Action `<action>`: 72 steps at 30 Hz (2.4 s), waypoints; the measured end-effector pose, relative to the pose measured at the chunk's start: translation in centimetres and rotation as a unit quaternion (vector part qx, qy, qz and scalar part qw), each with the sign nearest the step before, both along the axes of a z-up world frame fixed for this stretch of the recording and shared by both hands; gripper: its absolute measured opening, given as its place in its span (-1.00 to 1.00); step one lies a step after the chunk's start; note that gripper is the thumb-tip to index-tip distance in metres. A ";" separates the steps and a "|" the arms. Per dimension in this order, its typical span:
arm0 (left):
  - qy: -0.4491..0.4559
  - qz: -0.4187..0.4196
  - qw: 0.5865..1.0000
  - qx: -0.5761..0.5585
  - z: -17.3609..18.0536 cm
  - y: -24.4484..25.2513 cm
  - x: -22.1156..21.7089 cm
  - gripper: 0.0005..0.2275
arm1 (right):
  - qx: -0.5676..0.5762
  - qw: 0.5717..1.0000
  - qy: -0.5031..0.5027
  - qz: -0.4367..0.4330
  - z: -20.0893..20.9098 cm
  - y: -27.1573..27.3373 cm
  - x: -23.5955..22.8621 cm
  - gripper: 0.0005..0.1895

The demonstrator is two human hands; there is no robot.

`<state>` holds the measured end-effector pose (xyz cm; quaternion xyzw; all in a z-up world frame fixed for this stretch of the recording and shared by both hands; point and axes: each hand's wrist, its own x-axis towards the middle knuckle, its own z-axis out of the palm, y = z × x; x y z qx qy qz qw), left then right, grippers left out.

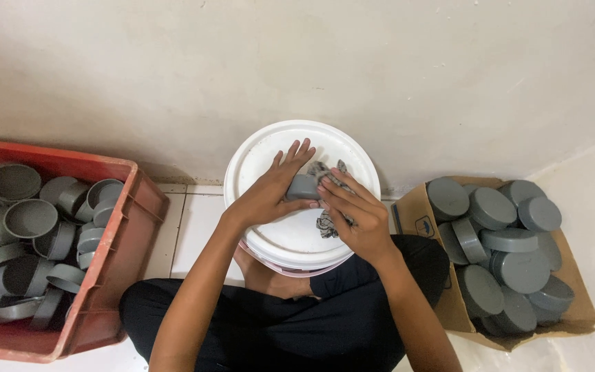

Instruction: Cleaning plastic pipe caps by wiping them with a cloth and transferring them from a bin to a box.

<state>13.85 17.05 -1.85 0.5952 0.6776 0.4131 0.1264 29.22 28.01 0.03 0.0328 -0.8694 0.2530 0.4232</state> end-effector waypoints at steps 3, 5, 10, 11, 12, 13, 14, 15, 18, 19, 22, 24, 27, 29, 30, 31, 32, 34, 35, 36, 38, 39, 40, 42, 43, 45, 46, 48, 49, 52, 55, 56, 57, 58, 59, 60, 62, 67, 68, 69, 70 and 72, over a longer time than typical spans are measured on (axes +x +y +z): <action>-0.004 0.012 1.000 0.002 0.4 -0.3 -0.1 -0.28 | -0.024 0.999 0.014 -0.030 -0.4 -0.1 0.4 -0.82; -0.002 0.011 1.000 0.006 0.0 -0.3 -0.1 -0.27 | -0.006 0.999 0.021 -0.033 -0.4 -0.4 0.1 -0.80; 0.009 -0.013 1.000 0.005 -1.0 -0.2 -0.7 -0.26 | 0.082 0.995 0.024 -0.049 0.8 -2.0 -1.3 -0.79; 0.010 -0.001 1.000 -0.002 -0.8 -0.4 -0.6 -0.26 | 0.088 0.995 0.009 -0.045 0.7 -1.9 -1.4 -0.78; 0.015 0.012 1.000 -0.005 -0.4 -0.3 -0.7 -0.26 | 0.096 0.995 -0.002 -0.041 0.7 -1.7 -1.6 -0.78; 0.013 0.008 1.000 -0.008 -0.3 -0.3 -0.5 -0.26 | 0.093 0.995 -0.004 -0.044 0.4 -1.4 -1.2 -0.78; 0.027 0.013 0.999 -0.010 -0.2 -0.2 -0.3 -0.27 | 0.045 0.998 -0.005 -0.039 0.0 -1.0 -0.9 -0.78; 0.042 0.018 0.999 -0.012 -0.1 -0.2 -0.2 -0.28 | -0.003 0.999 -0.005 -0.033 -0.2 -0.7 -0.6 -0.79; 0.021 0.029 0.999 -0.015 0.4 -0.4 0.0 -0.27 | -0.094 0.993 -0.033 -0.058 -0.9 -0.1 1.0 -0.77; 0.022 0.029 0.999 -0.013 0.6 -0.4 -0.1 -0.27 | -0.092 0.994 -0.032 -0.057 -1.2 0.0 1.0 -0.77; 0.016 0.031 0.999 -0.011 0.5 -0.4 0.1 -0.27 | -0.096 0.993 -0.054 -0.047 -1.7 -0.2 1.2 -0.68; 0.017 0.037 0.999 0.013 0.6 -0.2 -0.3 -0.27 | -0.025 0.998 -0.025 -0.060 -1.0 -0.3 0.2 -0.62; 0.022 0.048 0.999 0.007 0.2 -0.3 -0.4 -0.27 | -0.017 0.998 -0.015 -0.059 -0.3 -0.4 -0.6 -0.60; 0.032 0.045 0.998 0.000 0.2 -0.3 -0.3 -0.27 | -0.018 0.999 -0.005 -0.036 -0.2 -0.8 -1.1 -0.62; 0.044 0.036 0.998 -0.006 0.1 -0.1 -0.2 -0.27 | -0.020 1.000 0.006 -0.019 -0.1 -1.0 -1.3 -0.63; 0.044 0.036 0.998 -0.006 -0.2 0.0 -0.6 -0.27 | -0.020 1.000 0.007 -0.019 0.1 -1.2 -1.6 -0.63; 0.046 0.028 0.999 -0.003 -0.7 0.0 -0.8 -0.26 | 0.024 1.000 0.008 -0.018 0.3 -1.6 -1.7 -0.64; 0.048 0.019 0.999 -0.001 -1.0 -0.1 -0.8 -0.24 | 0.068 0.998 0.009 -0.018 0.4 -2.0 -1.7 -0.65; 0.059 0.027 0.998 -0.015 -0.9 -0.3 -0.6 -0.24 | 0.023 1.000 0.008 -0.016 0.5 -2.0 -1.5 -0.68; 0.074 0.036 0.996 -0.023 -0.6 0.0 -0.7 -0.24 | -0.015 1.000 0.011 -0.011 0.7 -1.6 -1.7 -0.71; 0.069 0.046 0.996 -0.032 0.2 0.1 -0.6 -0.25 | -0.046 0.998 0.002 -0.030 -0.8 -0.3 -0.7 -0.70; 0.060 0.055 0.996 -0.047 0.4 -0.1 -0.3 -0.26 | -0.082 0.995 -0.010 -0.050 -1.6 0.2 -0.1 -0.70; 0.058 0.057 0.996 -0.045 0.5 -0.1 -0.3 -0.26 | -0.080 0.996 -0.012 -0.047 -1.6 0.5 0.5 -0.70; 0.038 0.072 0.995 -0.059 0.9 -0.3 -0.1 -0.28 | -0.101 0.981 -0.147 -0.079 -1.7 1.0 1.7 -0.68; 0.038 0.073 0.995 -0.057 1.0 -0.2 -0.3 -0.28 | -0.099 0.981 -0.146 -0.078 -0.7 1.2 1.5 -0.68; 0.028 0.073 0.995 -0.056 1.1 -0.2 -0.1 -0.26 | -0.117 0.965 -0.212 -0.095 1.1 1.2 1.8 -0.58; 0.031 0.073 0.995 -0.055 1.2 -0.2 0.0 -0.26 | -0.117 0.966 -0.209 -0.096 1.5 1.1 1.6 -0.58; 0.016 0.071 0.996 -0.054 1.4 -0.3 0.1 -0.25 | -0.098 0.983 -0.114 -0.103 2.5 0.9 1.1 -0.61; 0.019 0.072 0.996 -0.054 1.5 -0.2 -0.1 -0.25 | -0.099 0.984 -0.110 -0.101 2.9 0.9 0.4 -0.61; 0.002 0.070 0.995 -0.065 1.4 -0.4 0.1 -0.26 | -0.196 0.967 -0.160 -0.029 2.9 1.0 -0.7 -0.52; -0.021 0.069 0.995 -0.073 1.6 -0.2 0.0 -0.25 | -0.163 0.917 -0.364 -0.029 1.7 2.4 -1.6 -0.27; -0.023 0.069 0.994 -0.076 1.5 -0.3 0.1 -0.25 | -0.149 0.900 -0.406 -0.043 1.3 2.7 -1.6 -0.22; -0.025 0.069 0.994 -0.079 1.5 -0.3 0.1 -0.25 | -0.134 0.882 -0.448 -0.057 0.9 3.0 -1.6 -0.17; -0.028 0.071 0.994 -0.079 1.3 -0.3 0.1 -0.25 | -0.133 0.881 -0.450 -0.056 1.3 2.9 -1.6 -0.17; -0.027 0.072 0.994 -0.084 1.2 -0.3 0.2 -0.25 | -0.143 0.876 -0.457 -0.056 1.7 2.9 -1.6 -0.15; -0.024 0.073 0.993 -0.088 1.2 -0.2 0.1 -0.25 | -0.154 0.871 -0.463 -0.056 2.1 2.8 -1.6 -0.13; 0.035 0.099 0.987 -0.119 1.5 -0.6 0.2 -0.18 | -0.160 0.870 -0.464 -0.052 2.3 2.6 -1.4 -0.13; 0.123 0.155 0.949 -0.245 0.1 -1.4 0.0 -0.21 | -0.179 0.870 -0.457 -0.052 2.1 2.6 -1.3 -0.18; 0.110 0.168 0.950 -0.240 0.0 -1.4 0.0 -0.28 | -0.166 0.872 -0.457 -0.053 2.1 2.6 -1.4 -0.16; 0.097 0.181 0.950 -0.235 0.0 -1.4 0.1 -0.31 | -0.152 0.874 -0.458 -0.054 2.0 2.6 -1.4 -0.15; 0.098 0.181 0.950 -0.235 0.5 -1.5 0.3 -0.31 | -0.153 0.874 -0.457 -0.053 2.3 2.5 -1.4 -0.15; 0.051 0.153 0.955 -0.249 1.5 -1.5 0.6 -0.30 | -0.161 0.884 -0.438 -0.017 2.9 2.2 -1.2 -0.16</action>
